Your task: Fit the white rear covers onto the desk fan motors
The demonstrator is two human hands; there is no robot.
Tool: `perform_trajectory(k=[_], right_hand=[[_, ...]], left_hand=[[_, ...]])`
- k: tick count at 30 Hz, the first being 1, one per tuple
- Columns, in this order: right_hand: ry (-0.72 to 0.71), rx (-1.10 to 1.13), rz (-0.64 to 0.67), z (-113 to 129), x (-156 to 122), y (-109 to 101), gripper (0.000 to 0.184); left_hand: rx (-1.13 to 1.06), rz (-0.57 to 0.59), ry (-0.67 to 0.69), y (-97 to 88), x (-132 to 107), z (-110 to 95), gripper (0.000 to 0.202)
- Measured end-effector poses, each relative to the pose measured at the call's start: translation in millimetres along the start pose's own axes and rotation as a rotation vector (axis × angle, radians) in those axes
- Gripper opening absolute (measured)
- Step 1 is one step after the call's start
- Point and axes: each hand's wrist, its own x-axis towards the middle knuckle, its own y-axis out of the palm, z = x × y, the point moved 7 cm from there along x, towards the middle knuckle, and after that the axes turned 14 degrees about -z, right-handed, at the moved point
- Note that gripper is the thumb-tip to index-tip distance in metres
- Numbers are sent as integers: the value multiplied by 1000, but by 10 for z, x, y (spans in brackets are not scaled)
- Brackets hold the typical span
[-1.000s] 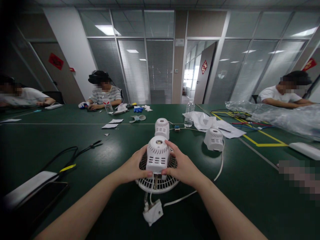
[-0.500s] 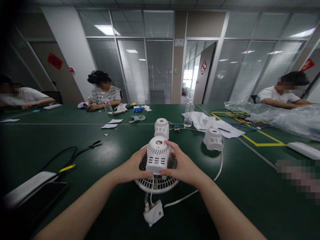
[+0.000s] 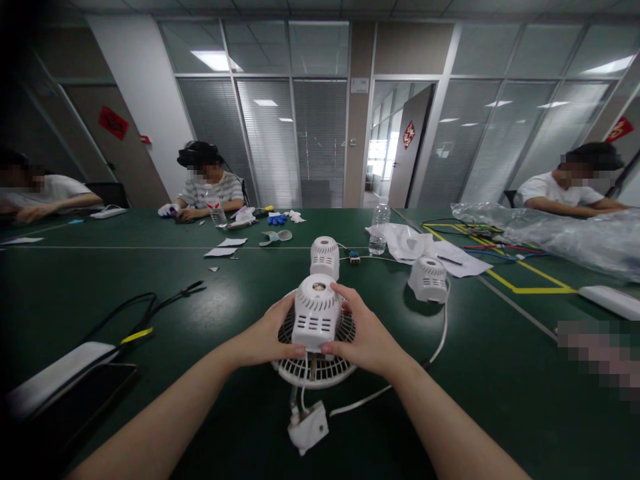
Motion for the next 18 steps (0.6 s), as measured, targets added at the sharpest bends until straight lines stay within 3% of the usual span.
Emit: perform_trajectory(k=[18], right_hand=[[-76,22,-5,-11,-16,8,99]], left_hand=[[7,6,8,22,-15,16,116]])
